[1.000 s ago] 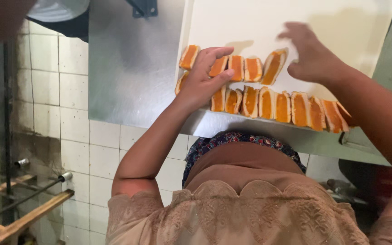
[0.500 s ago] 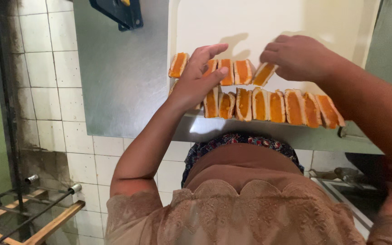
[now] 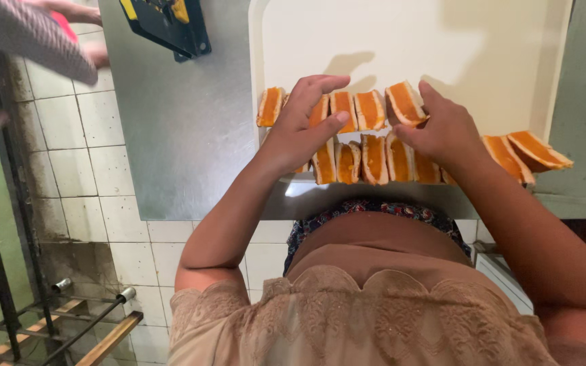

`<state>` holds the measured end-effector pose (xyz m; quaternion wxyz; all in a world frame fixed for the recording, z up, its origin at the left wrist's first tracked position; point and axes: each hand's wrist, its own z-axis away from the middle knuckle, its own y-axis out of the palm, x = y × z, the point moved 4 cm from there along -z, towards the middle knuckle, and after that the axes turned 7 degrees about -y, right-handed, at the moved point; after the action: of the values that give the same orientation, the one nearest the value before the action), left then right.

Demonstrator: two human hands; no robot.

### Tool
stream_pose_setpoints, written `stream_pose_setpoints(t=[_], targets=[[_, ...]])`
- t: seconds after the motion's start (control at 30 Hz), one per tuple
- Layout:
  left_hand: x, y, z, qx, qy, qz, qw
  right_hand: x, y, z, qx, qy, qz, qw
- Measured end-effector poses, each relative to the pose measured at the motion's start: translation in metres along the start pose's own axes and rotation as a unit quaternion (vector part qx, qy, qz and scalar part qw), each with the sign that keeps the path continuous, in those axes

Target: The person picks up pre-cut slices of layered orange cake from a metal table and arranges them in neat rows on a white serving tray, working piece by piece until the tray is filled with several rows of slices.

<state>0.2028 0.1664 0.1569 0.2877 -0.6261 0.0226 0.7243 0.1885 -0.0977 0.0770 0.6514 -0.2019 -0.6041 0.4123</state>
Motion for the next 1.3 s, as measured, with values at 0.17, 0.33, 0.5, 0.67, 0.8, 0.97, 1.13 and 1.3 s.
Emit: stream_pose_setpoints(t=[0.17, 0.33, 0.5, 0.67, 0.8, 0.97, 1.13, 1.3], targets=[[0.001, 0.004, -0.004, 0.012, -0.017, 0.001, 1.000, -0.015, 0.023, -0.005, 0.025, 0.009, -0.005, 1.000], [-0.004, 0.011, -0.003, 0.019, -0.002, 0.007, 1.000, -0.013, 0.036, -0.002, 0.057, 0.030, -0.035, 0.997], [-0.014, 0.022, -0.005, 0.017, 0.001, -0.005, 1.000, -0.006, 0.017, -0.009, 0.057, -0.040, -0.099, 0.993], [-0.032, 0.039, -0.018, 0.020, 0.027, -0.047, 0.998, -0.015, -0.032, 0.012, 0.028, 0.018, -0.203, 0.979], [-0.056, 0.074, -0.033, 0.053, 0.029, -0.054, 0.997, -0.055, -0.092, 0.088, -0.129, 0.004, -0.212, 0.969], [-0.072, 0.176, -0.060, 0.180, -0.016, 0.000, 0.983, -0.151, -0.094, 0.192, -0.333, -0.004, -0.450, 0.828], [-0.062, 0.371, -0.116, 0.338, -0.107, 0.198, 0.914, -0.261, -0.062, 0.263, -0.501, 0.135, -0.665, 0.537], [-0.008, 0.523, -0.157, 0.223, -0.287, 0.331, 0.871, -0.330, -0.055, 0.288, -0.416, 0.114, -0.811, 0.396]])
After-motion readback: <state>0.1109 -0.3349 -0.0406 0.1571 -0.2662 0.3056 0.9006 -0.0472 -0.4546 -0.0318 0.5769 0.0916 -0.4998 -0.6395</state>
